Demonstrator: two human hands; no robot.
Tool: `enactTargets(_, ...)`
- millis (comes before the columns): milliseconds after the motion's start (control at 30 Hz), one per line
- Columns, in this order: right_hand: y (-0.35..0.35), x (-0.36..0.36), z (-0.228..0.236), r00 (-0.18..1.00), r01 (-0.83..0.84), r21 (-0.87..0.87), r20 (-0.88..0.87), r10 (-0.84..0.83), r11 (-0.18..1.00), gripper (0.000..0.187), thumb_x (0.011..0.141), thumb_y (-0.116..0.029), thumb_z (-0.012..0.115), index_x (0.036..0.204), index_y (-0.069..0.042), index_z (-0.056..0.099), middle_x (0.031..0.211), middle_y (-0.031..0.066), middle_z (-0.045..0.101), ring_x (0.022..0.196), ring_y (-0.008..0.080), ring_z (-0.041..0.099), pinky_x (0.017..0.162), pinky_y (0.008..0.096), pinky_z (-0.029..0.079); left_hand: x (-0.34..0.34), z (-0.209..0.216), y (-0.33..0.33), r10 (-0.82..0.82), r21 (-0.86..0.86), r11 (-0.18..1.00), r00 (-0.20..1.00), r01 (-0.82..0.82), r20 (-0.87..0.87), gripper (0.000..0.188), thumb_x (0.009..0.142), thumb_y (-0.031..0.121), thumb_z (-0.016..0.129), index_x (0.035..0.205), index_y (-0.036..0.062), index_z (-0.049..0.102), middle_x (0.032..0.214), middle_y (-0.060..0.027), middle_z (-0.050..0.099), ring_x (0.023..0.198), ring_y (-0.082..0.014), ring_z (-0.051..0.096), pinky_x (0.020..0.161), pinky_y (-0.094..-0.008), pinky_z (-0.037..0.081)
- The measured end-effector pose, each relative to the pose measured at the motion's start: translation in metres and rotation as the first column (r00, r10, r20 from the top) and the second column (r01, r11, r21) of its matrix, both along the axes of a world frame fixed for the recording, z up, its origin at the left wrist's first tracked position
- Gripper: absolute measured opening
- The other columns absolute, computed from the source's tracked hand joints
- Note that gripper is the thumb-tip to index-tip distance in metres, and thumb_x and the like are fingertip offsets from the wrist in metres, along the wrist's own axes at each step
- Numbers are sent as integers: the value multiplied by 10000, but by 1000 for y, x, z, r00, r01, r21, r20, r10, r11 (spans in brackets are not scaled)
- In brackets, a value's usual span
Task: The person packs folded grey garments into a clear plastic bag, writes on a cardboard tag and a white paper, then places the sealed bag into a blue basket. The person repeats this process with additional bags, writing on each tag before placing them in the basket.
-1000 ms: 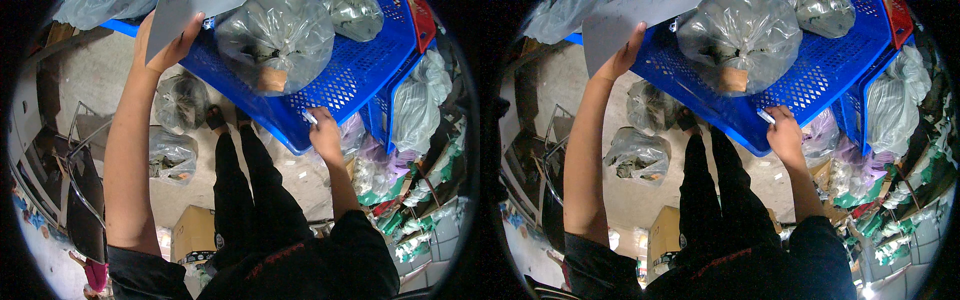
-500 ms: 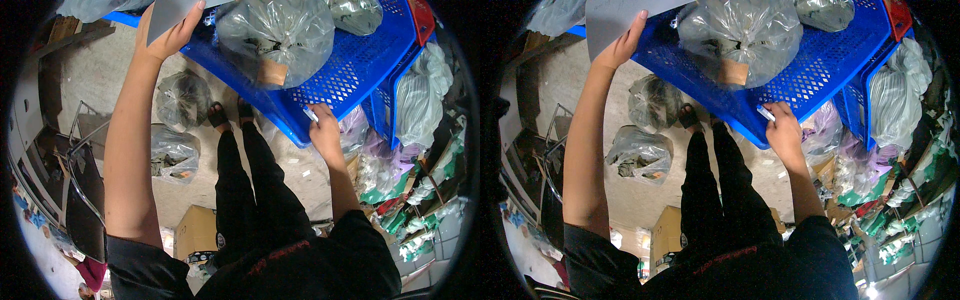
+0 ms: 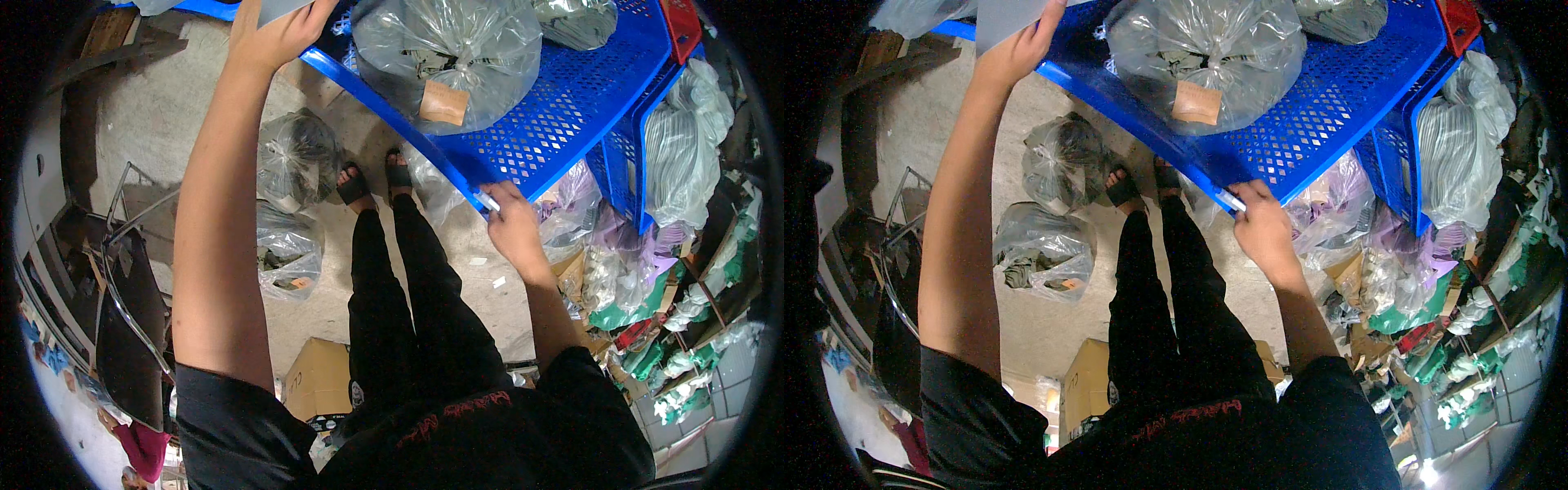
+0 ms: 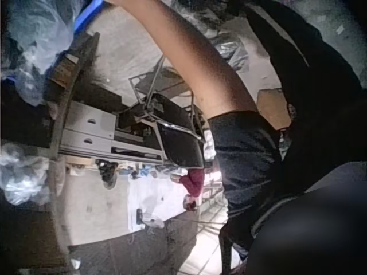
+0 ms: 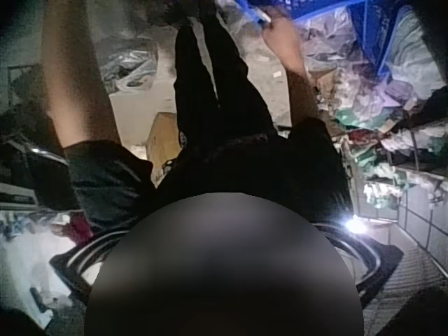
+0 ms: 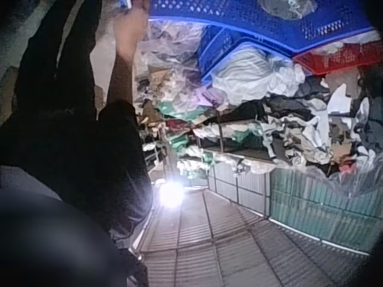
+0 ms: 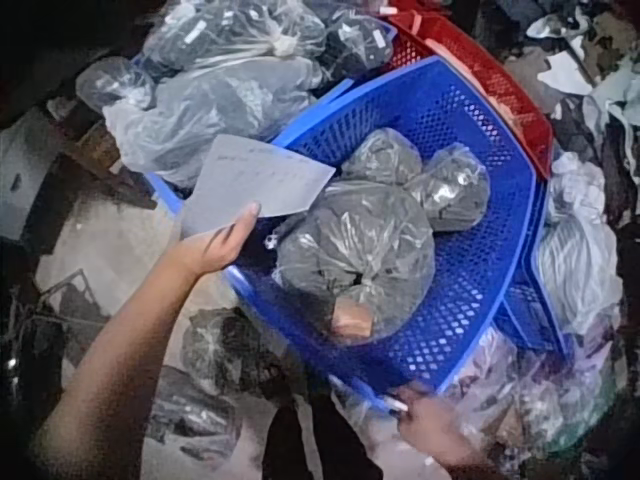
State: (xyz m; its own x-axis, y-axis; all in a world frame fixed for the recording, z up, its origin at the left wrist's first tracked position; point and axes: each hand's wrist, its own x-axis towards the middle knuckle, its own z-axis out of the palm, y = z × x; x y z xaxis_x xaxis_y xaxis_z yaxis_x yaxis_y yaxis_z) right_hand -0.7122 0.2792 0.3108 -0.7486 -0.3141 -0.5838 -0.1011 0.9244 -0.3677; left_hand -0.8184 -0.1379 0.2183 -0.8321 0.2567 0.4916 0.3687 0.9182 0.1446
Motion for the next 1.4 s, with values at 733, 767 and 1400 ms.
enactTargets(733, -27, -3, 17, 884, 428, -525, 76, -461, 735, 73, 969, -80, 614, 933, -21, 589, 730, 38, 626, 595, 71, 550, 535, 251, 436, 161, 54, 147, 77, 806, -235, 817, -543, 572, 511, 1059, 326, 494, 1344, -98, 469, 1243, -215, 603, 1100, -296, 655, 985, -395, 519)
enactTargets(767, -32, -3, 15, 918, 349, -529, 28, -395, 774, 65, 947, -48, 633, 915, -24, 582, 722, 39, 623, 604, 69, 553, 535, 253, 433, 159, 57, 146, 52, 778, -242, 793, -580, 607, 494, 1060, 308, 490, 1341, -97, 468, 1248, -216, 600, 1091, -303, 663, 984, -402, 527)
enactTargets(1400, -135, 6, 2, 996, 91, -707, 59, -70, 701, 88, 919, -120, 631, 868, -52, 609, 709, 51, 640, 617, 126, 617, 556, 267, 482, 186, 50, 127, -84, 682, -468, 797, -562, 598, 429, 1037, 121, 517, 1410, -41, 380, 1344, -188, 507, 1190, -312, 585, 1025, -477, 531)
